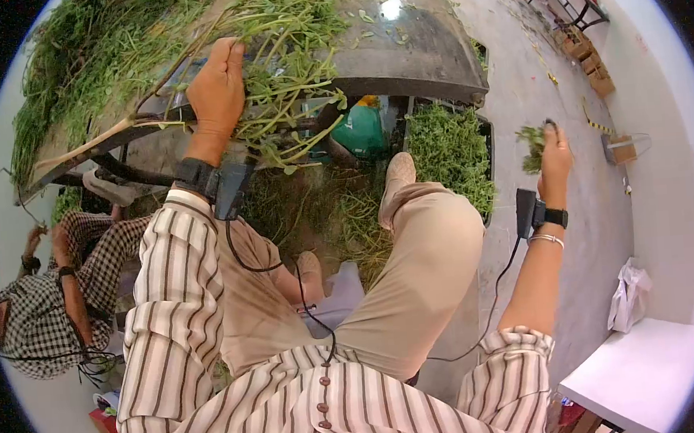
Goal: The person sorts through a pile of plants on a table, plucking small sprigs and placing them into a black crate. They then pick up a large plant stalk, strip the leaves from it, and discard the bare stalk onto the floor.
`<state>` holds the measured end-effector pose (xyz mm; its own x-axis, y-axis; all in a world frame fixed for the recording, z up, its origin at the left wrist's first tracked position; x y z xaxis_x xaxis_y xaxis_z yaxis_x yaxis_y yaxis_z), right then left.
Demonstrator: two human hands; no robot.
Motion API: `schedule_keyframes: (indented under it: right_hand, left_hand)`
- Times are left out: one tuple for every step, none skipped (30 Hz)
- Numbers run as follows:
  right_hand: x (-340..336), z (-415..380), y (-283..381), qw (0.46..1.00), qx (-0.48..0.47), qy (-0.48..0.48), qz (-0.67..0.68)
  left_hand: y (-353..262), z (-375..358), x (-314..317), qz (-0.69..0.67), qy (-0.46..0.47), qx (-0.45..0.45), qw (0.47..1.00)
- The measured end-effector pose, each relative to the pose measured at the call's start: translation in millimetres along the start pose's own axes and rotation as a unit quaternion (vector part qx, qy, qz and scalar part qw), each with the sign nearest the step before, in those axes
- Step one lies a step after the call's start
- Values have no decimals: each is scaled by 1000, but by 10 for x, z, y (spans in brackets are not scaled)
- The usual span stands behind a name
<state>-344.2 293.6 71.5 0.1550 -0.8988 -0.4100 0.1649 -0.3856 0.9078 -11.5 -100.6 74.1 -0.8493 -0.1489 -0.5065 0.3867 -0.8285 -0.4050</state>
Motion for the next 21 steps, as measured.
schedule_keyframes:
  right_hand:
    - [-76, 114, -228, 1000, 3, -2, 2]
    - [-139, 212, -454, 995, -27, 19, -90]
    - [-163, 249, -570, 981, -57, 40, -181]
    - [-181, 199, -571, 977, -81, 17, -198]
    - [-172, 119, -473, 977, -79, 17, -198]
    - [-149, -6, -265, 987, -45, 20, -151]
    - [-125, -109, -58, 994, -12, 21, -103]
    - [-109, -168, 105, 994, -10, 20, -103]
    - [-82, -224, 287, 998, -39, 34, -41]
    - [-49, -293, 495, 996, -69, 46, 20]
    - [-2, -425, 751, 993, -89, 56, 58]
    - [63, -573, 1012, 987, -111, 67, 96]
    - [133, -722, 1234, 981, -137, 74, 119]
    - [195, -862, 1427, 973, -163, 82, 143]
    - [196, -982, 1565, 972, -166, 81, 146]
    - [258, -1087, 1723, 958, -188, 121, 182]
    - [304, -1176, 1864, 940, -210, 159, 219]
    - [327, -1244, 1972, 939, -211, 159, 219]
    - [357, -1317, 2069, 910, -229, 221, 265]
    - [391, -1384, 2174, 875, -245, 281, 309]
    - [411, -1428, 2294, 875, -246, 279, 310]
  left_hand:
    - [-11, 10, 7, 0, 2, 3, 1000]
    - [-17, -1, 11, 2, -2, 3, 1000]
    - [-19, -9, 15, 5, -6, 4, 1000]
    - [-14, -12, 20, 5, -5, 5, 1000]
    - [-11, -8, 24, 7, -10, 11, 1000]
    - [-5, -17, 27, 8, -14, 17, 1000]
    - [-4, -21, 30, 8, -12, 18, 1000]
    - [-9, -20, 32, 10, -23, 25, 999]
    - [-6, -25, 31, 11, -33, 31, 999]
    - [2, -27, 32, 9, -32, 32, 999]
    - [9, -29, 27, 5, -30, 35, 999]
    - [16, -30, 32, 1, -28, 37, 999]
    - [14, -31, 31, 0, -28, 36, 999]
    - [13, -28, 30, 6, -24, 35, 999]
    - [-32, -23, 15, 12, -22, 37, 999]
    - [-27, -16, 8, 12, -24, 35, 999]
    - [-33, -10, 8, 11, -20, 30, 999]
    - [-41, -12, 5, 10, -15, 25, 1000]
    - [-51, -18, 1, 10, -16, 26, 999]
    - [-61, -14, -6, 10, -12, 23, 1000]
    - [-61, -9, -4, 10, -9, 20, 1000]
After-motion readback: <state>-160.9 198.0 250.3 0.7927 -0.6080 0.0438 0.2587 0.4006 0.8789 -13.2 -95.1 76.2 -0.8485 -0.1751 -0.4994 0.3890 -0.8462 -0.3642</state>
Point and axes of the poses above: each hand's wrist, its own z-axis towards the middle knuckle, its own x-axis out of the palm, y = z × x, the point moved 2 cm from there along z, towards the middle knuckle, and after that the axes turned 4 degrees about x, right-handed, at the moved point
